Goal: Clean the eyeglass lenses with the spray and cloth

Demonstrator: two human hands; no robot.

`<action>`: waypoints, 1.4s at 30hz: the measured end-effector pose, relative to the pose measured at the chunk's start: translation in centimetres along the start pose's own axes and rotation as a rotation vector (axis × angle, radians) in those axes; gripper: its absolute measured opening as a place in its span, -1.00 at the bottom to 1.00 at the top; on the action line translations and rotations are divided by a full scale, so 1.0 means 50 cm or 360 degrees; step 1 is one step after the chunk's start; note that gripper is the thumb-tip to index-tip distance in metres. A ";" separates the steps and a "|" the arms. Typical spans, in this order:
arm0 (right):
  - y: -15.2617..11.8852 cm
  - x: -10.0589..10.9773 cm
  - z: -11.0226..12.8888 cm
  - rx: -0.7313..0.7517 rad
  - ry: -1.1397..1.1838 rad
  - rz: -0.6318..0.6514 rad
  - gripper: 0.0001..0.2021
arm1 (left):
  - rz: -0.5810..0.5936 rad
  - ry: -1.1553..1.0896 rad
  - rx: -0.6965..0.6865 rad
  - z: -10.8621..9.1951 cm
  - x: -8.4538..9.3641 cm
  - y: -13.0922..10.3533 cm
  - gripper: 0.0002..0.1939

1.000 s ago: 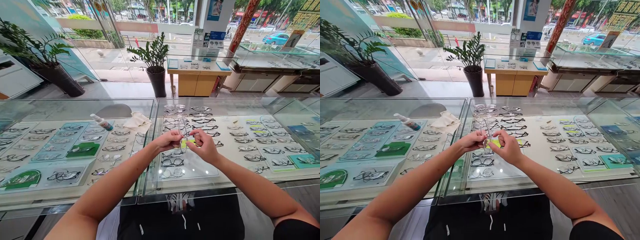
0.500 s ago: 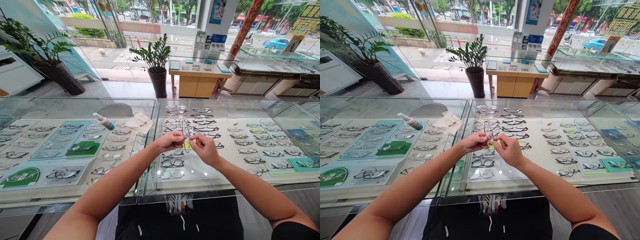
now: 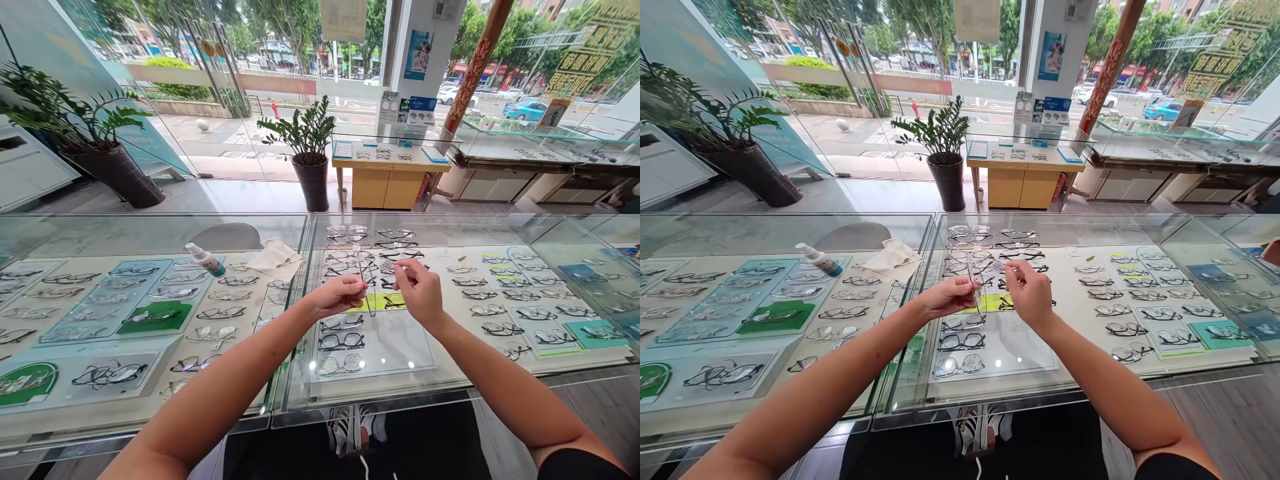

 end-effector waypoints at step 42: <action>-0.012 -0.005 0.019 0.0811 -0.0309 -0.0175 -0.72 | 0.0155 0.0111 0.0042 0.002 0.005 -0.005 -0.51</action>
Point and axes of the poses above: each hand's wrist, its own y-axis towards the middle knuckle, its own x-axis out of the back of the hand, z = x × y, the point moved 2 cm from there along y, towards the middle knuckle, and after that the axes turned 5 degrees about -x, right-handed, at the moved point
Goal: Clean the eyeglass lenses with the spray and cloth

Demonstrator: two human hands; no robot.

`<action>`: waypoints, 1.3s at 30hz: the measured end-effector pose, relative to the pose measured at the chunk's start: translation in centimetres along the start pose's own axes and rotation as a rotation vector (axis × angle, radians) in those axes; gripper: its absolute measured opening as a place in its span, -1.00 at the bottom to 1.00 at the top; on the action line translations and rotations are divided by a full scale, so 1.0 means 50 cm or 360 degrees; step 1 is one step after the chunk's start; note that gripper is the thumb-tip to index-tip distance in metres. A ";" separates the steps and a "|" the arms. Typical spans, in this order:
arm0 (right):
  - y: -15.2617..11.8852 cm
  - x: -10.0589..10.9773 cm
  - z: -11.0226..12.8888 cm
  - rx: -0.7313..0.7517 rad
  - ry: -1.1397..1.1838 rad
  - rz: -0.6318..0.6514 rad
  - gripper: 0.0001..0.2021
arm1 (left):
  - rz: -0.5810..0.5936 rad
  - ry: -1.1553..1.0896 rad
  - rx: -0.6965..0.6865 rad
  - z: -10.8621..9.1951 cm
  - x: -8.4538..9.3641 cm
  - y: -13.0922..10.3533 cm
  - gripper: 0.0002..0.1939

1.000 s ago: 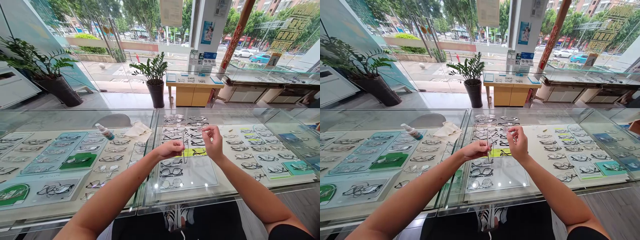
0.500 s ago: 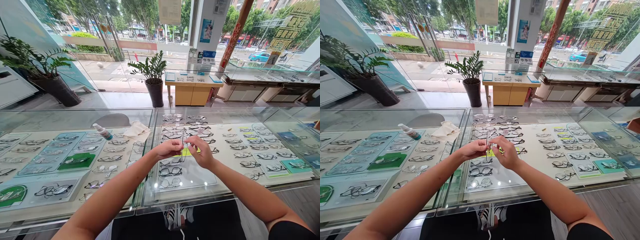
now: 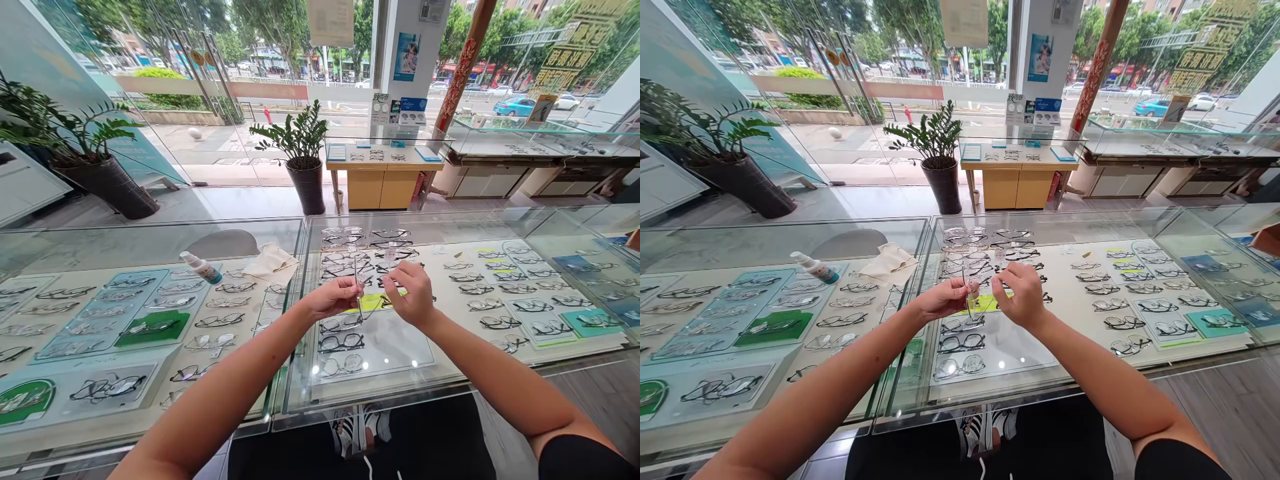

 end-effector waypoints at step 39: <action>-0.038 -0.020 0.064 -0.0188 0.0481 0.0402 -0.82 | -0.0025 0.0520 -0.0240 -0.016 -0.049 -0.010 -0.46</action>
Point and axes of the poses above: each hand's wrist, its own y-axis towards the middle knuckle, its own x-axis out of the back of the hand, z = x × y, the point moved 2 cm from there along y, towards the middle knuckle, and after that the axes turned 5 degrees about -x, right-handed, at the moved point
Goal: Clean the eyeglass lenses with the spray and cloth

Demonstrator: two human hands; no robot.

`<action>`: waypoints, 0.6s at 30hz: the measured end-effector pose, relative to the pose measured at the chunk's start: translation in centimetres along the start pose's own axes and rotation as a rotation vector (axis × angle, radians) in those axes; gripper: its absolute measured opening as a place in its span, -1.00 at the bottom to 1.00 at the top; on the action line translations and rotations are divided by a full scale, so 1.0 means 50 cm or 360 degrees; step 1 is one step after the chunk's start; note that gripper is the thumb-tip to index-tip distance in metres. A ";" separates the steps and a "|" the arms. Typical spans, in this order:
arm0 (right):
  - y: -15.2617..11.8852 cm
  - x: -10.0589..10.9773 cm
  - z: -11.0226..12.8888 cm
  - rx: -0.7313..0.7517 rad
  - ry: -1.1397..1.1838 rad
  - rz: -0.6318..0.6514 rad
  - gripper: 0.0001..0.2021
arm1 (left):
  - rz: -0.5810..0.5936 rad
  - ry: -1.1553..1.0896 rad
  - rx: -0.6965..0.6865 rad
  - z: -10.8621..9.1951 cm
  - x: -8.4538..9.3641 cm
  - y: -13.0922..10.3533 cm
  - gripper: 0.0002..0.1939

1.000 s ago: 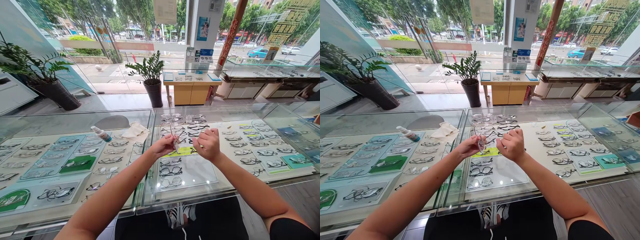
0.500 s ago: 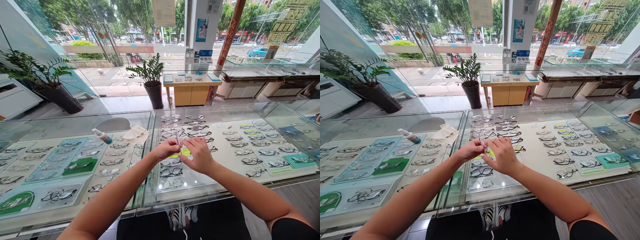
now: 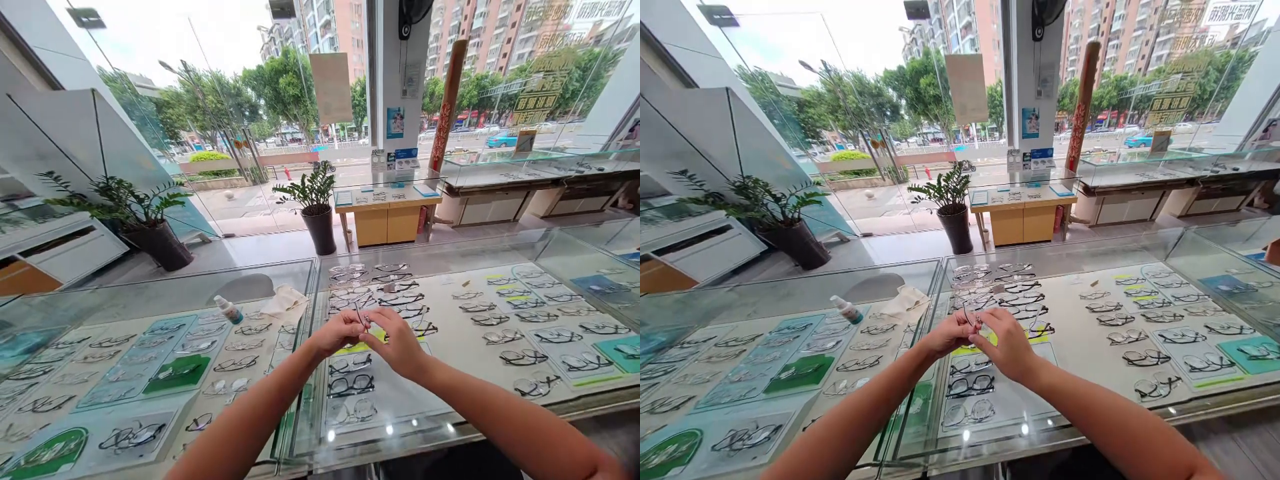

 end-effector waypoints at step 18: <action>0.012 0.013 -0.077 0.0233 -0.0269 -0.0296 -0.77 | -0.2532 0.1763 -0.0982 -0.209 0.222 -0.227 -0.79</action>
Point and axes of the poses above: each hand's wrist, its own y-axis towards the middle knuckle, its own x-axis out of the back of the hand, z = x × y, the point moved 2 cm from there along y, towards the middle knuckle, and after that the axes turned 5 degrees about -x, right-handed, at the moved point
